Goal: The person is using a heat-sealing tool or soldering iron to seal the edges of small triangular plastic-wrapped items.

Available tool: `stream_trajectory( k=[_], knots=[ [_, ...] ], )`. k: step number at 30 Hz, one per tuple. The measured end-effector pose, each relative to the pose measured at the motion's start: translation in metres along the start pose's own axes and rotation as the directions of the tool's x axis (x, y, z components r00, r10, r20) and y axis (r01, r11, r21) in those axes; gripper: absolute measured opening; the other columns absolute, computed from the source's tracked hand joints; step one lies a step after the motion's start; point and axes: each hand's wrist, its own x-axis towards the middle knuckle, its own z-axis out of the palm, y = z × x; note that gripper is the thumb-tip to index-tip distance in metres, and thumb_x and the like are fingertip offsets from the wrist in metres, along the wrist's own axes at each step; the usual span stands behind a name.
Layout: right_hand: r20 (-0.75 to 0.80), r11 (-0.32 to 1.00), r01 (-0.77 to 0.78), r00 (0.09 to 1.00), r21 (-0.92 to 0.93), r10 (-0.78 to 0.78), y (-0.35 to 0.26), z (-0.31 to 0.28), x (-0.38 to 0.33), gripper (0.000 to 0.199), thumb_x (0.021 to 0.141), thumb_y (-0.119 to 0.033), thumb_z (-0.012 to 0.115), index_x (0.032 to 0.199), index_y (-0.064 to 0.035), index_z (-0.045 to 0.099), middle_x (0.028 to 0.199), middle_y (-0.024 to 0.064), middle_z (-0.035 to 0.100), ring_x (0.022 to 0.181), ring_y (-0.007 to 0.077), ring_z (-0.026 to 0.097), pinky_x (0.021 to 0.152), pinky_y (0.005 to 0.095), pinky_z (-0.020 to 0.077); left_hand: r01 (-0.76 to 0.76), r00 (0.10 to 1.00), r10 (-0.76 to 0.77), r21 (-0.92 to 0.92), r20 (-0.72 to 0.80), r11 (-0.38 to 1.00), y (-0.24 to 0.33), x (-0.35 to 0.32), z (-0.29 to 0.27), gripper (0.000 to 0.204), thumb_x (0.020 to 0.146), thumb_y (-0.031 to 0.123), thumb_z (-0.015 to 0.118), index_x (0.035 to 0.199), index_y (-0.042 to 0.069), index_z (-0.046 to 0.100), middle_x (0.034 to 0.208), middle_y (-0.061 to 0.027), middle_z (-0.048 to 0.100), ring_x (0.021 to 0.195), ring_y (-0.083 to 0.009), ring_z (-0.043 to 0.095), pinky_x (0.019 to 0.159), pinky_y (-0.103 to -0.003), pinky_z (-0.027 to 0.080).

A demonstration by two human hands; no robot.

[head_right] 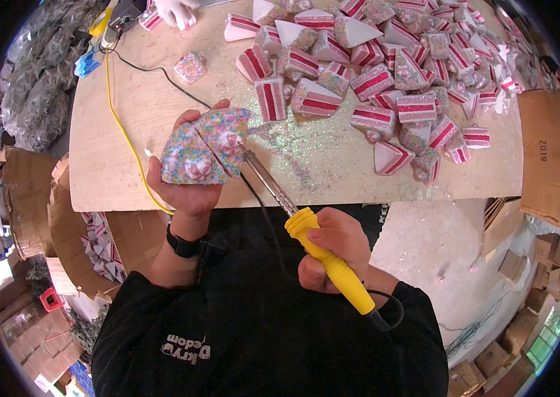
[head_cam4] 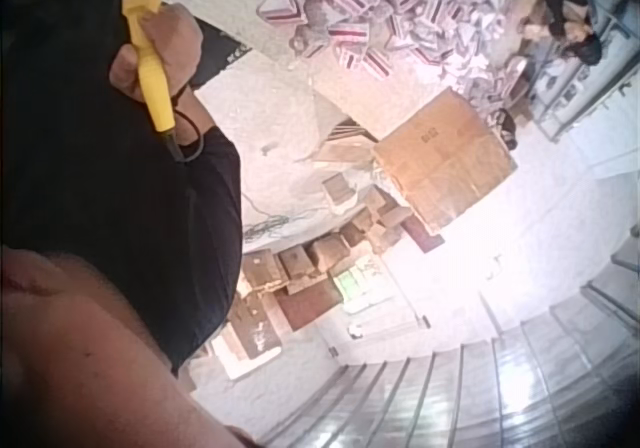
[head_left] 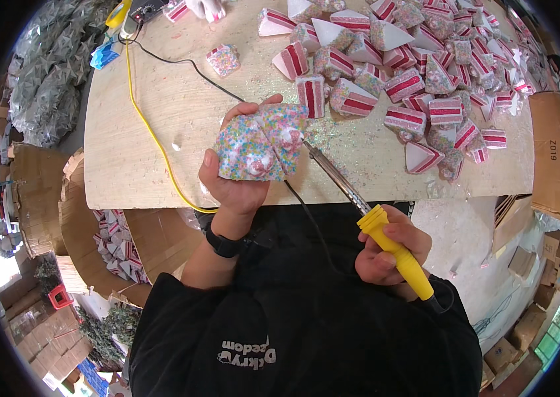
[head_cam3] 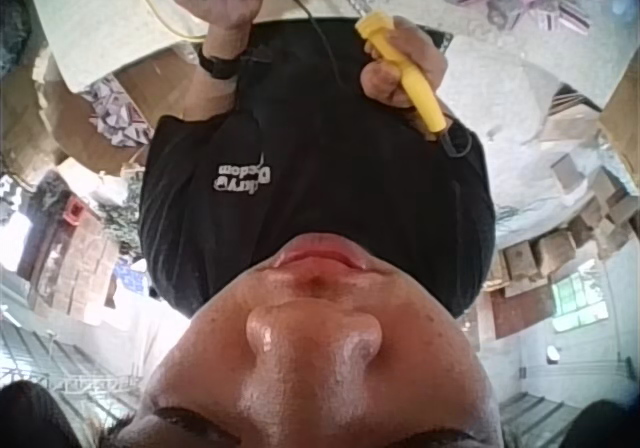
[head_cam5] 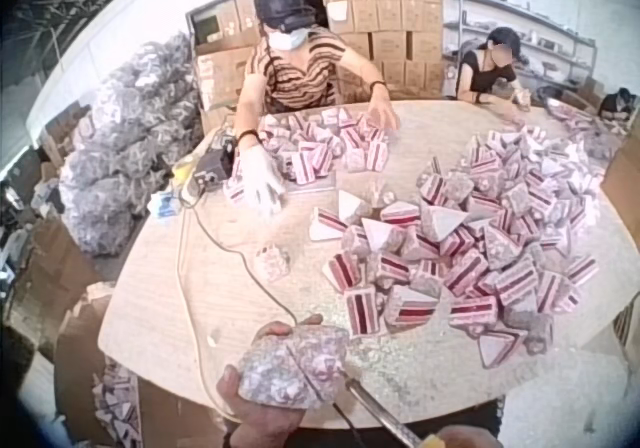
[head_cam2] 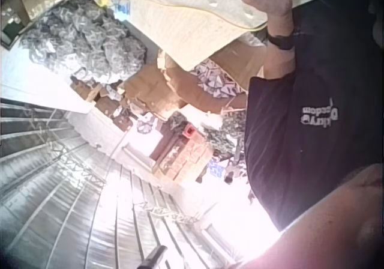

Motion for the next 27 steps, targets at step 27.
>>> stream_trajectory(
  k=[27],
  knots=[
    [-0.016,0.999,-0.034,0.999,0.02,0.034,0.005,0.004,0.001,0.037,0.094,-0.027,0.059,0.119,-0.0037,0.044,0.087,0.022,0.058,0.061,0.0132,0.054,0.052,0.0215,0.0421,-0.003,1.0,0.004,0.07,-0.008,0.998,0.001,0.0,-0.006,0.083,0.08,0.067,0.053,0.137,0.007,0.043,0.149,-0.0318,0.035,0.134,-0.0449,0.043,0.104,-0.052,0.044]
  ],
)
